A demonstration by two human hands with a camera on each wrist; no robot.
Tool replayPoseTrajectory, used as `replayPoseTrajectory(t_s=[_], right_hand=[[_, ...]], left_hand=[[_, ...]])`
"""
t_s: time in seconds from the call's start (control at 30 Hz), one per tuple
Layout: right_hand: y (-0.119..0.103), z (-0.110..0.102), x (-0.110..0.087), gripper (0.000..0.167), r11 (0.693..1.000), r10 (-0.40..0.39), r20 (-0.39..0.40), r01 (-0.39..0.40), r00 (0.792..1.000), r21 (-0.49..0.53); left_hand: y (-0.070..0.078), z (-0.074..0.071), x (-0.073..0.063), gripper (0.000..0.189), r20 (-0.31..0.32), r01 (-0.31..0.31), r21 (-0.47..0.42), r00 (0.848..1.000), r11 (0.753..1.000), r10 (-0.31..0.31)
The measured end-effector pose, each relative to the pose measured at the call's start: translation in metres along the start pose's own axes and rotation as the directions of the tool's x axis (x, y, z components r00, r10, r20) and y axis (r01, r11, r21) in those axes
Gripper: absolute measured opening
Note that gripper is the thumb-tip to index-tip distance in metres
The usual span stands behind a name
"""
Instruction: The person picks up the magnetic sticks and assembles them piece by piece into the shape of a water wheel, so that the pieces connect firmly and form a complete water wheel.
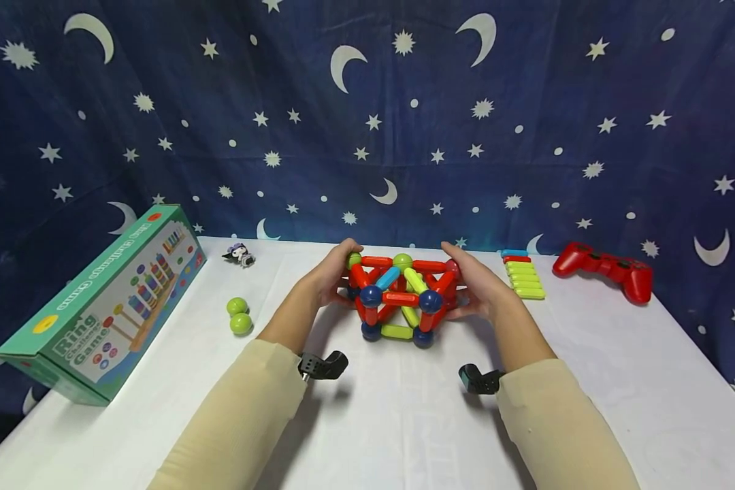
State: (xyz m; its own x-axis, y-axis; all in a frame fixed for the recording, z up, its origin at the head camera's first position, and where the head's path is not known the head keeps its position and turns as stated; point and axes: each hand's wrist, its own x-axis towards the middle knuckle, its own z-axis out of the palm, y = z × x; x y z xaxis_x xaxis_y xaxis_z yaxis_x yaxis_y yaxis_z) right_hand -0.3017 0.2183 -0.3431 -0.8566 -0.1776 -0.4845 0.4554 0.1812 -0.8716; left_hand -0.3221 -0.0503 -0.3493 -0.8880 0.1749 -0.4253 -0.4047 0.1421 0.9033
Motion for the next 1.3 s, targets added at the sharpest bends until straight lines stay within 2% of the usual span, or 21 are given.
replayPoseTrajectory(t_s=[0.23, 0.5, 0.73, 0.8, 0.93, 1.1, 1.3], right_hand=[[-0.001, 0.002, 0.000, 0.104, 1.000, -0.020, -0.012, 0.020, 1.000, 0.018], [-0.006, 0.003, -0.004, 0.094, 0.993, -0.118, 0.004, 0.118, 0.993, -0.027], [-0.009, 0.004, -0.008, 0.091, 0.977, -0.199, 0.012, 0.199, 0.980, -0.080], [-0.009, 0.004, -0.009, 0.091, 0.970, -0.224, 0.016, 0.225, 0.974, -0.087], [-0.011, 0.006, -0.013, 0.091, 0.959, -0.267, 0.013, 0.267, 0.964, -0.095], [-0.011, 0.009, -0.017, 0.088, 0.955, -0.284, -0.011, 0.282, 0.959, -0.095], [-0.009, 0.012, -0.021, 0.085, 0.957, -0.288, -0.055, 0.286, 0.956, -0.035]], left_hand=[[0.003, -0.004, -0.006, 0.048, 0.006, 0.003, -0.043, 1.000, 0.999, -0.003], [0.009, -0.005, -0.008, 0.034, 0.024, -0.071, -0.042, 0.997, 0.997, 0.072], [0.011, -0.005, -0.010, 0.063, 0.018, -0.153, -0.007, 0.988, 0.988, 0.153], [0.012, -0.005, -0.011, 0.066, 0.014, -0.174, 0.003, 0.985, 0.985, 0.174], [0.013, -0.004, -0.013, 0.063, -0.002, -0.213, 0.029, 0.977, 0.977, 0.213], [0.012, -0.002, -0.016, 0.059, -0.020, -0.258, 0.041, 0.966, 0.965, 0.259], [0.010, 0.002, -0.022, 0.053, -0.046, -0.278, -0.006, 0.960, 0.961, 0.277]])
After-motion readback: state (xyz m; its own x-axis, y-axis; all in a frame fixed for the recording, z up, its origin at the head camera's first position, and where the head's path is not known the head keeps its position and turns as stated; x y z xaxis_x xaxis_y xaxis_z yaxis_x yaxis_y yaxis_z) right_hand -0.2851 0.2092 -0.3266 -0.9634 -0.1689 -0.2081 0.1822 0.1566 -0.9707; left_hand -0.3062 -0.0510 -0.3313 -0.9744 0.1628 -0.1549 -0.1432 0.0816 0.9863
